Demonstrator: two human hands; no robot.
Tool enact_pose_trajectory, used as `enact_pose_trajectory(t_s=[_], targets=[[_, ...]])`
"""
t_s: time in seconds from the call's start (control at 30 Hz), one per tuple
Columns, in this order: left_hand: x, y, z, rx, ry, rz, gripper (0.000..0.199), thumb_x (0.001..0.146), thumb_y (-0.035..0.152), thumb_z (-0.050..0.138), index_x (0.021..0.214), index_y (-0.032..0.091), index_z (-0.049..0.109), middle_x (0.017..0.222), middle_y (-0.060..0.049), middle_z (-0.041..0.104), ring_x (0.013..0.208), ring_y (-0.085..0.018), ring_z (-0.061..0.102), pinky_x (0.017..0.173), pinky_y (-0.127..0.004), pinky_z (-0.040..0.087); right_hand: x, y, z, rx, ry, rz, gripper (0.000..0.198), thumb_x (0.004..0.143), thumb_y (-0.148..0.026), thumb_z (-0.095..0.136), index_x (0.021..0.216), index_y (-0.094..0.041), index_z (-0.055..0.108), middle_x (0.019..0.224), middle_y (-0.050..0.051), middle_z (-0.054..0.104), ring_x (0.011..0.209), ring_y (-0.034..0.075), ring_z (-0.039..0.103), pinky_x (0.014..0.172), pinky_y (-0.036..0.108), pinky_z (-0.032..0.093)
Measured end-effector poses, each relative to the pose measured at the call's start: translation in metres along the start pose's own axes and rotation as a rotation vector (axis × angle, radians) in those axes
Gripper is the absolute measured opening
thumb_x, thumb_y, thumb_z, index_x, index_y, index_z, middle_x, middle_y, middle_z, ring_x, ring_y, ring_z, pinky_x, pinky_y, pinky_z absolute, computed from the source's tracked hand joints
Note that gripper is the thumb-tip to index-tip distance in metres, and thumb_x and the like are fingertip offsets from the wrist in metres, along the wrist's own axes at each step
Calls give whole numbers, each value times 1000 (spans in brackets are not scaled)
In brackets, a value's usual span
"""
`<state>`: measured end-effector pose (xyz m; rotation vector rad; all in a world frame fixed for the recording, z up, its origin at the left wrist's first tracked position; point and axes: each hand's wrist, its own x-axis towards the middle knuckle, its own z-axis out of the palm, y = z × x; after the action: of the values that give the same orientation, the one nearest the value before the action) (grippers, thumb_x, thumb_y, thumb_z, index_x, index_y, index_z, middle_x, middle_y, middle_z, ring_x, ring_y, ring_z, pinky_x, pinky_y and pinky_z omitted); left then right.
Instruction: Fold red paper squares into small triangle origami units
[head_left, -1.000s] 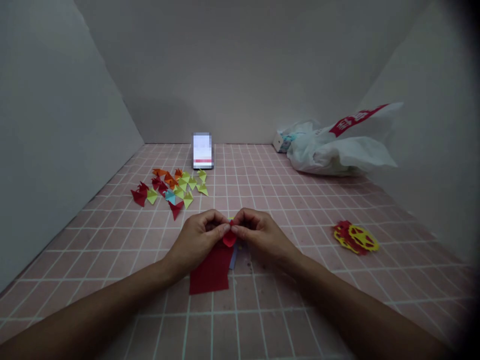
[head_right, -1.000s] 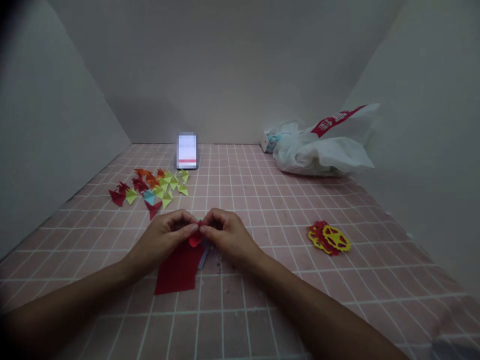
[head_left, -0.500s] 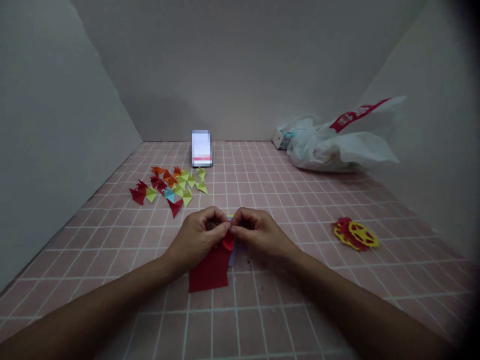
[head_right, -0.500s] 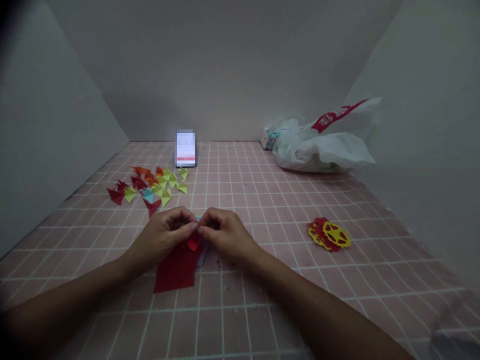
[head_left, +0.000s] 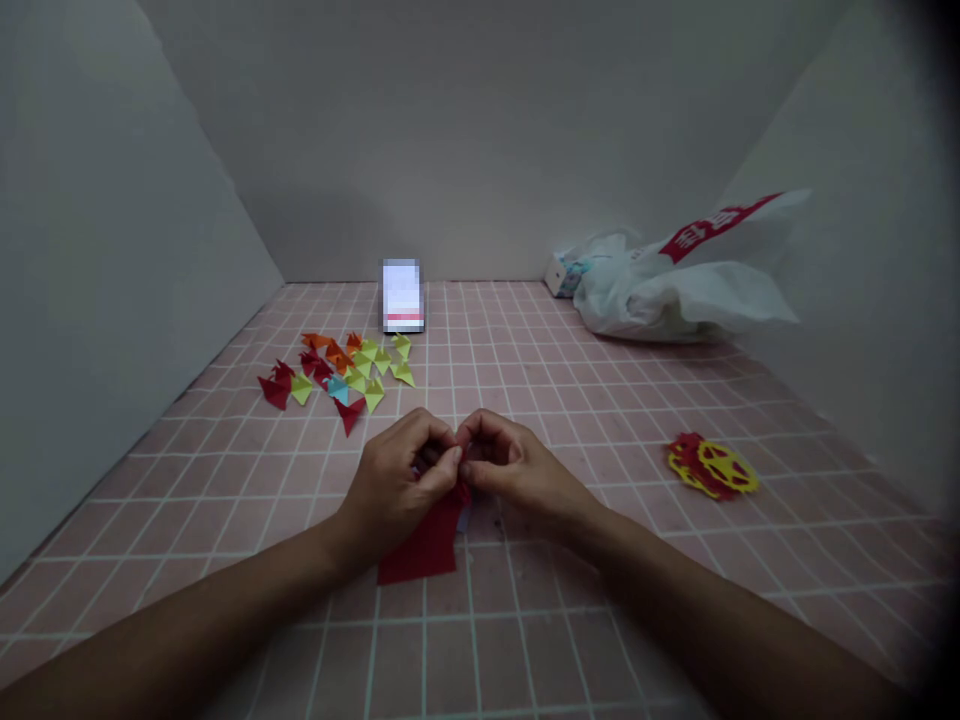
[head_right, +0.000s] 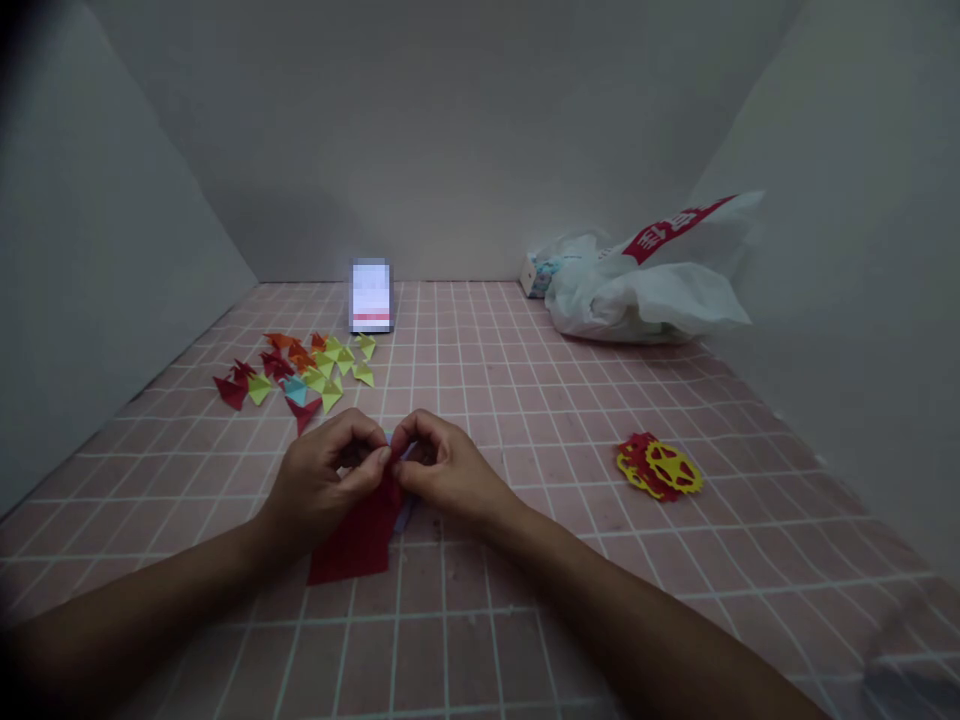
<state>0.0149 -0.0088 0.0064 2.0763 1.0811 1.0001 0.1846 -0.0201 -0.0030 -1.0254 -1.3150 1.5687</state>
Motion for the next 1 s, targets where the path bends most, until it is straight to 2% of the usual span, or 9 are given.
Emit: enact_pose_trajectory(t_s=[0.13,0.33,0.47,0.53,0.63,0.7,0.8,0.87,1.0], targets=[[0,-3,1,58,29,42,8,86,17,56,78,19,56,73,1,58,64,-12,56,62,-23,45,-1,0,2,-60,35,-30,16,74,-22,64,83,-21,51,65,-5,49,57,11,44,53,24,35],[2,-6,1,-55,120,-167,8,85,22,58,79,20,54,73,1,60,64,-13,60,61,-24,49,-5,-5,1,-387,153,-151,16,83,-26,64,96,-21,55,70,-3,54,59,11,47,53,23,34],[4,-6,1,-141,149,-239,9,84,23,59,78,20,54,74,1,61,65,-14,63,62,-25,51,-6,-2,2,-348,102,-127,20,86,-26,61,105,-22,55,63,-6,50,55,11,46,51,23,33],[4,-6,1,-154,161,-226,3,84,21,59,85,19,57,79,0,62,67,-14,64,63,-25,52,-5,0,2,-281,84,-124,23,85,-25,61,107,-23,53,63,-7,49,54,10,45,51,22,34],[5,-6,-1,-138,134,-185,24,86,18,55,109,20,61,89,-2,62,66,-12,64,64,-25,52,-3,1,1,-271,100,-161,23,85,-23,59,106,-23,52,68,-5,51,57,11,48,53,23,36],[5,-6,-2,-103,98,-163,30,87,17,54,115,20,62,93,-3,63,68,-13,64,65,-26,52,-2,0,-1,-326,122,-204,19,86,-22,58,104,-22,54,72,-3,54,61,11,49,55,24,37],[5,-5,-3,-77,74,-164,20,87,19,55,102,19,68,94,-4,65,72,-14,65,67,-27,52,-2,-1,-3,-404,155,-250,12,87,-19,56,100,-21,56,74,-2,56,64,12,51,58,25,39],[6,-4,-2,-131,63,-213,13,86,21,58,94,18,68,89,-4,67,71,-15,65,67,-27,52,-2,0,-4,-408,184,-263,11,87,-17,55,97,-21,57,76,-1,58,68,13,54,61,26,40],[6,0,2,-399,44,-443,10,81,26,66,84,18,62,68,1,67,60,-13,64,58,-24,50,-1,4,-6,-312,235,-303,13,86,-17,59,98,-22,57,87,1,61,77,14,58,66,27,45]])
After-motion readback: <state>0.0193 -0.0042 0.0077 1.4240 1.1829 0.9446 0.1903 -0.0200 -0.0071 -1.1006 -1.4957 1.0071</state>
